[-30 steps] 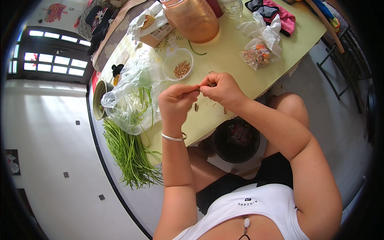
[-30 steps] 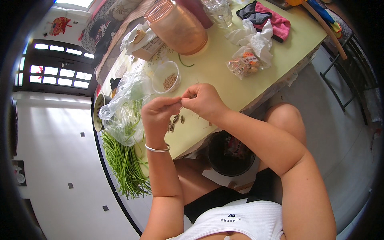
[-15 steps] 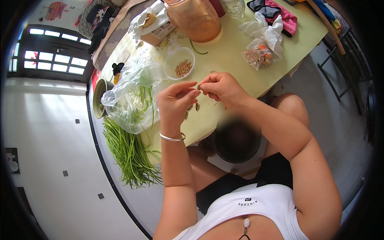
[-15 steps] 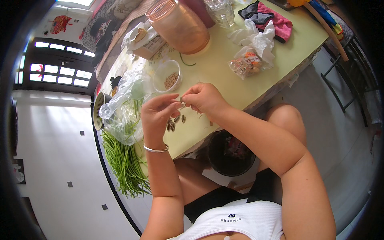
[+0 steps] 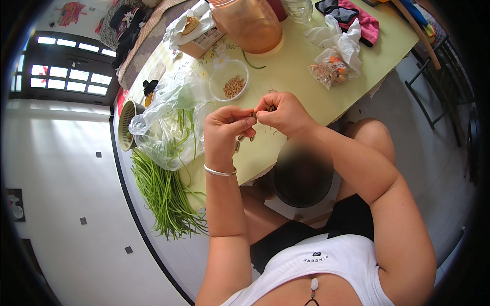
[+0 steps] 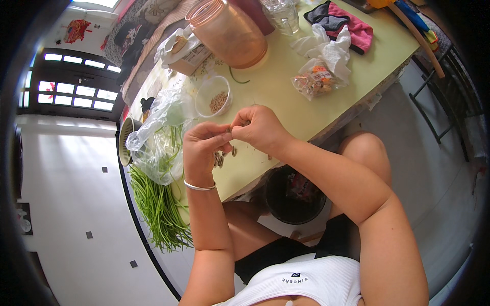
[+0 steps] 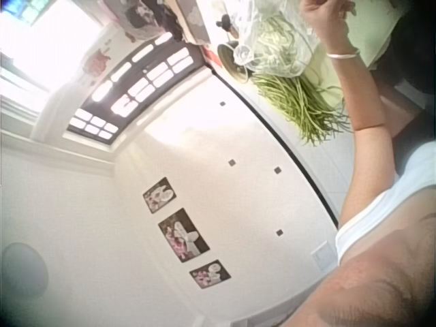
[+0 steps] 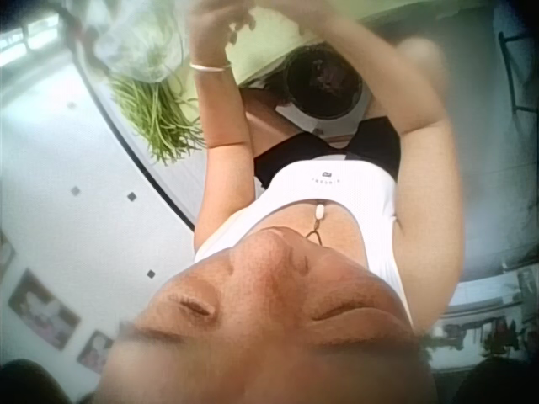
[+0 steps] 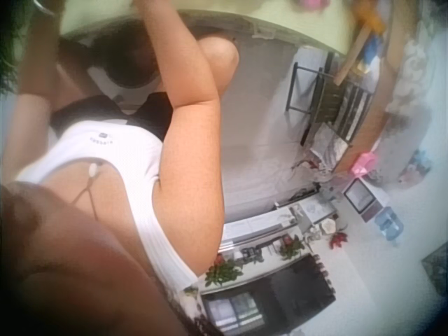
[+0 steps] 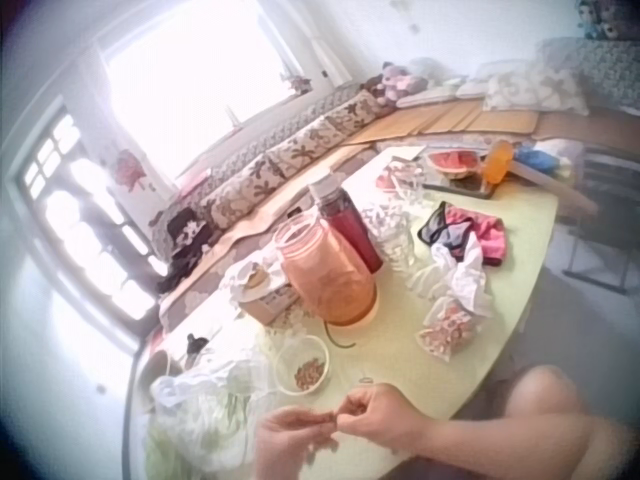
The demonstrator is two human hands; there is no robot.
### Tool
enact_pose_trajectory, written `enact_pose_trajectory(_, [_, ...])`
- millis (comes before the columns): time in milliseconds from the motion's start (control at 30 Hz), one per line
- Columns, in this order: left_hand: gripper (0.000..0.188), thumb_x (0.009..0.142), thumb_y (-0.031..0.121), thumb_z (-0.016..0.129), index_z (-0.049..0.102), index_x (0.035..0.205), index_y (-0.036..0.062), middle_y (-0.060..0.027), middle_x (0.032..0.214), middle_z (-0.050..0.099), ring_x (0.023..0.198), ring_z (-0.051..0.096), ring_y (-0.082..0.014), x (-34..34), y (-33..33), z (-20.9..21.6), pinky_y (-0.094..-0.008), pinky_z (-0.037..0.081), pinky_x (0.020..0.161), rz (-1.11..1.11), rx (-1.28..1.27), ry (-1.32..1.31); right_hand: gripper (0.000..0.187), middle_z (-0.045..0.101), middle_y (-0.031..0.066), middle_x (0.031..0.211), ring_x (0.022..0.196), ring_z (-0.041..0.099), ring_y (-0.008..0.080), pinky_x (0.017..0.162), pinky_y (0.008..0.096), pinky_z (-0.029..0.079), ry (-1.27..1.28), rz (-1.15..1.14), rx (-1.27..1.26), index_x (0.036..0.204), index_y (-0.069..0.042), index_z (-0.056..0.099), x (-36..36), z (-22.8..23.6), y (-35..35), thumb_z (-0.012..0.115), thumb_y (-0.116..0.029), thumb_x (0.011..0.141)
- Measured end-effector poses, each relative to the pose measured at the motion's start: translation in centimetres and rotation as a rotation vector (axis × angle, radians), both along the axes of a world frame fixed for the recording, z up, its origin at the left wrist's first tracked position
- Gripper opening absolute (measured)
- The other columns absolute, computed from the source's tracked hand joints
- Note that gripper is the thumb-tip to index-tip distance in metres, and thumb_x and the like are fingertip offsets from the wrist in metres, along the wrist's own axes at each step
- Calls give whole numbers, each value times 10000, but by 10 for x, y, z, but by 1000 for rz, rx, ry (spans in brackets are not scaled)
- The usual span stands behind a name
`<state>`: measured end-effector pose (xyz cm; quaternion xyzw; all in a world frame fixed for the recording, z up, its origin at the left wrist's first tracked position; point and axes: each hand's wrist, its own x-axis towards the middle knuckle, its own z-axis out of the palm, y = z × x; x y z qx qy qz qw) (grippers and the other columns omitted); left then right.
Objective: The person sits at a table and peels the skins off small nuts by hand, dropping the shells into a bowl. They briefly wipe the table with a cloth and then continue peeling more nuts from a plastic bag.
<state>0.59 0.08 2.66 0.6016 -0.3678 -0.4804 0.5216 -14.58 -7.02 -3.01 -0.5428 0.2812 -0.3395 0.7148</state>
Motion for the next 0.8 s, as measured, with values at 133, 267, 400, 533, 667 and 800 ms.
enact_pose_trajectory(133, [163,769,-61,701,677,929,-59,-157,809,700,593,660,-161,8,-2,-6,-247,555,534,-21,1,104,129,596,7,719,663,526,74,598,252,442,40,-29,71,792,-1,661,-3,9,0,617,-119,767])
enact_pose_trajectory(267, [192,781,-50,696,670,971,-55,-161,817,701,612,669,-160,11,-2,-7,-246,561,558,9,-8,46,115,513,-42,664,564,432,34,497,208,339,60,-62,55,875,-16,646,-4,11,-4,564,-47,800])
enact_pose_trajectory(400, [203,775,-47,703,672,975,-44,-153,813,701,628,675,-162,6,-2,-4,-242,562,577,26,-49,-4,92,525,-40,682,573,436,27,503,209,350,43,-69,23,883,-17,652,-1,6,-4,615,-82,830])
enact_pose_trajectory(533, [191,783,-77,683,662,971,-52,-127,794,690,658,678,-160,-3,-2,-1,-240,562,609,54,-107,-149,117,546,-34,698,578,440,22,508,205,360,5,-128,-70,892,-16,657,2,-4,-5,670,-127,855])
enact_pose_trajectory(667, [152,786,-85,673,666,934,-51,-99,789,685,668,679,-144,-8,0,-7,-238,555,602,56,-222,-325,111,553,-28,679,561,435,20,485,199,341,-20,-130,-52,882,-13,660,3,0,-4,681,-118,856])
enact_pose_trajectory(800, [143,774,-100,677,666,912,-64,-94,791,684,687,676,-135,-14,-2,-9,-228,554,610,31,-269,-561,112,549,-24,664,537,425,22,457,198,317,-41,11,117,870,-13,659,-3,5,-6,679,-123,855])
